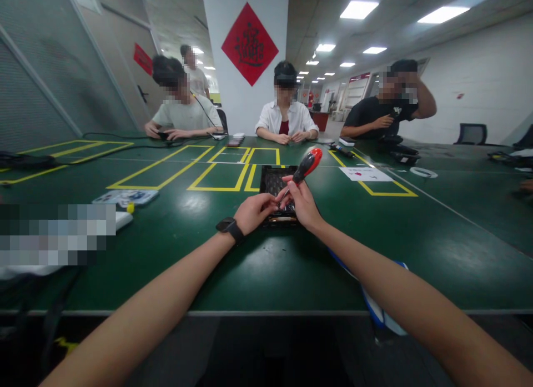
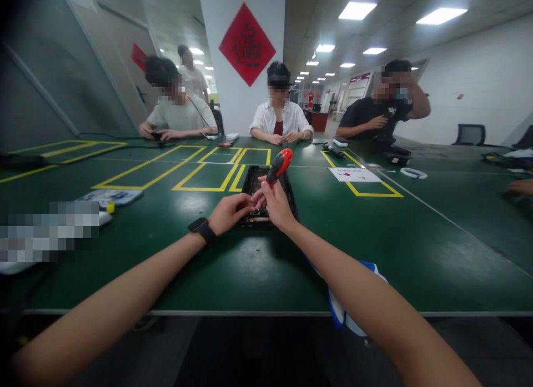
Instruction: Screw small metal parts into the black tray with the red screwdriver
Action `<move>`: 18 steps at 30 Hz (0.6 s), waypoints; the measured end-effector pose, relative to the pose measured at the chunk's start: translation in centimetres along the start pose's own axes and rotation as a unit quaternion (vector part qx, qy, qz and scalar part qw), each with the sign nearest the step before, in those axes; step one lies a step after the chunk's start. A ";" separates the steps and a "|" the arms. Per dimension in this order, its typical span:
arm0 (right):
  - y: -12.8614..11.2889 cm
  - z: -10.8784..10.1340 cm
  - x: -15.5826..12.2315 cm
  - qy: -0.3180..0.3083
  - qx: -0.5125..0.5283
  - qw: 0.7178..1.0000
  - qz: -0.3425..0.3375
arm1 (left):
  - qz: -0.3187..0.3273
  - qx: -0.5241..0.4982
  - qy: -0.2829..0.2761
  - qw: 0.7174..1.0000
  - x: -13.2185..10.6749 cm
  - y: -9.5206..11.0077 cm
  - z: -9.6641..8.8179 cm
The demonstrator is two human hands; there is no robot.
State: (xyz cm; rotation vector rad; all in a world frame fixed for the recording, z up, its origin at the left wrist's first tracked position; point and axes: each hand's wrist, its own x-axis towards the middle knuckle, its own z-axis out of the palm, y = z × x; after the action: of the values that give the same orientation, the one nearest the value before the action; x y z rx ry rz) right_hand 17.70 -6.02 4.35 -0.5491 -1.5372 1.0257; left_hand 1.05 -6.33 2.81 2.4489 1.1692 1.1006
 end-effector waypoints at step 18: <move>0.0 -0.1 0.0 0.001 0.009 1.000 0.002 | -0.022 -0.028 0.004 0.999 0.0 -0.4 0.3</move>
State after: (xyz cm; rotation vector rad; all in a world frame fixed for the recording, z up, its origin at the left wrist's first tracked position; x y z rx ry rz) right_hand 17.78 -6.01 4.32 -0.5396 -1.5238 1.0413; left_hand 1.05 -5.97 2.37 2.3668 1.1732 1.1156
